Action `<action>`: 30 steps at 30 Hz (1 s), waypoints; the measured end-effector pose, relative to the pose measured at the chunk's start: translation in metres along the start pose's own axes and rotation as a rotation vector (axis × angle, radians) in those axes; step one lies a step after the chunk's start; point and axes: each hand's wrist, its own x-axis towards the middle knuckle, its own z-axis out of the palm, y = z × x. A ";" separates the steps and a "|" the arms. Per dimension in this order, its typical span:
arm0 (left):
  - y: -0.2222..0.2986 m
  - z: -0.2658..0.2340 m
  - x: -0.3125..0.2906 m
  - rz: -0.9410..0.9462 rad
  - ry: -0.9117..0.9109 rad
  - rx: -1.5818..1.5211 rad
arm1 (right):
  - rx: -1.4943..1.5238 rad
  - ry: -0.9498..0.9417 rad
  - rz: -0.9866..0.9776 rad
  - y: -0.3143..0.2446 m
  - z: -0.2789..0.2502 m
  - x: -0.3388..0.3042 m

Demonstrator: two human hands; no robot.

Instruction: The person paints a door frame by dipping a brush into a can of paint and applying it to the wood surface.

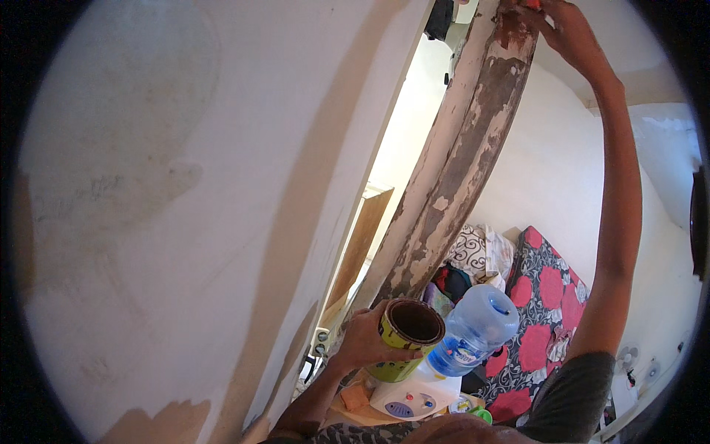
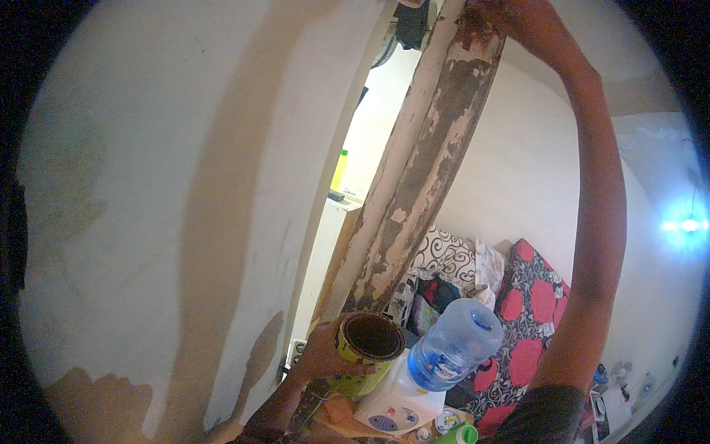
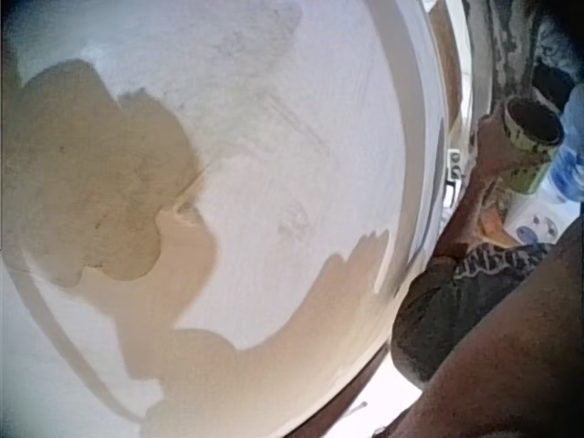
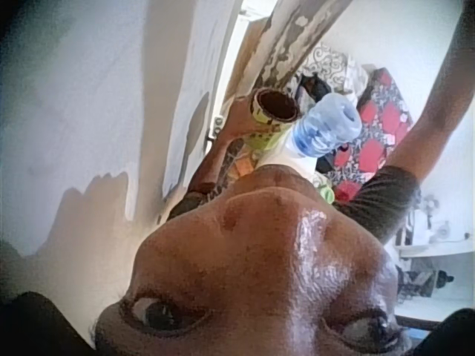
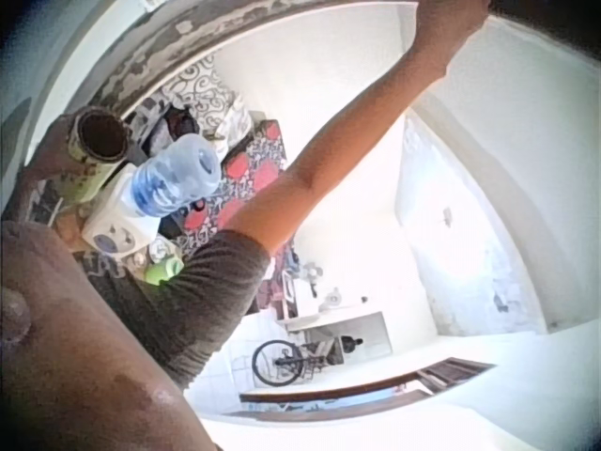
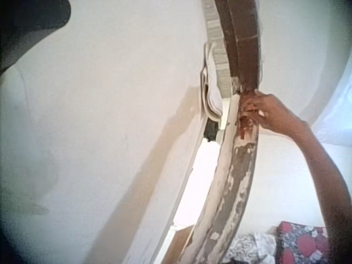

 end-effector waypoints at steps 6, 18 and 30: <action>0.002 -0.004 -0.001 0.013 0.018 0.049 | -0.033 0.152 0.243 0.050 -0.003 0.026; 0.002 -0.001 -0.006 0.012 0.020 0.054 | 0.145 0.513 0.356 0.103 0.099 0.010; 0.007 -0.002 -0.006 0.026 -0.006 0.014 | 0.010 0.092 0.081 0.024 0.022 -0.055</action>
